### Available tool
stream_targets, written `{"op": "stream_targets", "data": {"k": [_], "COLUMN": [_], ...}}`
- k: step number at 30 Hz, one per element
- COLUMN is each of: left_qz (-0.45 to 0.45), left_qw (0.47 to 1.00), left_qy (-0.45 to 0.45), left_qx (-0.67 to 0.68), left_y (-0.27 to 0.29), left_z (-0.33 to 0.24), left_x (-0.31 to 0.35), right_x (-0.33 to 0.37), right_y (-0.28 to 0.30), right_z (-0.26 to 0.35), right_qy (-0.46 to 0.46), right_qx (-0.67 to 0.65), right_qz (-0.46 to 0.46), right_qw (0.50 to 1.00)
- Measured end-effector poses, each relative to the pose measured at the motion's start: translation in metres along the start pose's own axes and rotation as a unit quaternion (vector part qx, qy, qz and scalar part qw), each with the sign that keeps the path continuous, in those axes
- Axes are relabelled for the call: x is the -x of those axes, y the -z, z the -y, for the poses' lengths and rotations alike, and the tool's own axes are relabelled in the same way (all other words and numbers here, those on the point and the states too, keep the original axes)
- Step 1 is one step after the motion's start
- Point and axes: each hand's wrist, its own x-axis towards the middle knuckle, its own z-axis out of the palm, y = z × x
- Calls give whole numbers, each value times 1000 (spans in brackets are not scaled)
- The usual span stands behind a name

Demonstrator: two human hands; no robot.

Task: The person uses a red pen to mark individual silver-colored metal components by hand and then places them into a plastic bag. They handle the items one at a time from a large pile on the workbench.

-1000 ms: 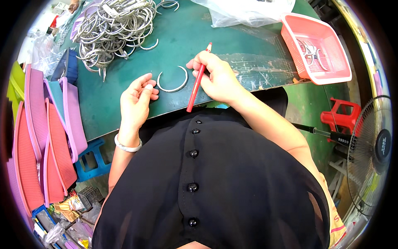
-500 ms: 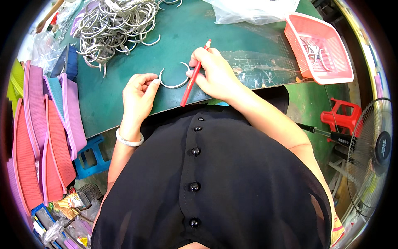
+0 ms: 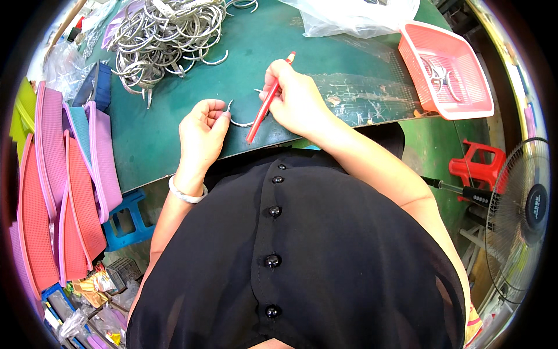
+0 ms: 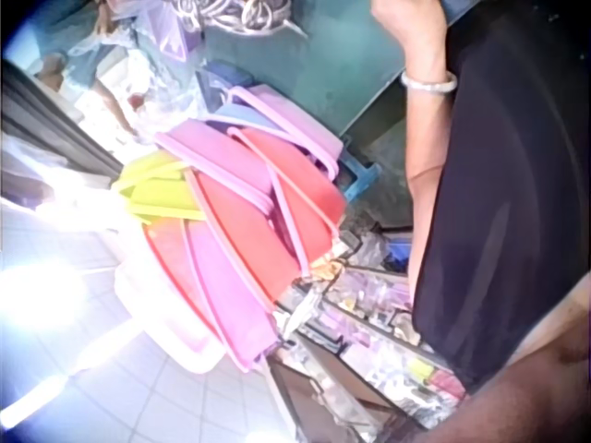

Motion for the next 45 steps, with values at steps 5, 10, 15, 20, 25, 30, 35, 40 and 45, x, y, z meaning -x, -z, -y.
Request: {"op": "stream_targets", "data": {"k": [5,10,15,20,25,30,35,40,45], "left_qz": [40,40,69,39,-32,-60,-78,-105,-99], "left_qw": [992,971,949,957,951,948,936,911,923], "left_qy": [69,124,124,52,-103,-301,-342,-395,-371], "left_qx": [98,202,280,283,291,86,14,-47,2], "left_y": [4,7,9,9,3,13,15,16,12], "left_z": [-1,-7,2,3,-9,-27,-33,-32,-29], "left_x": [0,1,2,5,17,17,19,16,17], "right_x": [1,4,4,4,8,12,15,16,18], "right_y": [4,-3,-6,1,11,14,13,19,20], "right_z": [3,5,3,10,5,2,-1,4,6], "right_qy": [-57,-45,12,66,95,92,80,70,64], "right_qx": [-70,-204,-343,-375,-346,-344,-354,-359,-354], "right_qz": [28,4,22,31,21,10,3,21,16], "right_qw": [996,978,939,924,933,934,932,931,933]}}
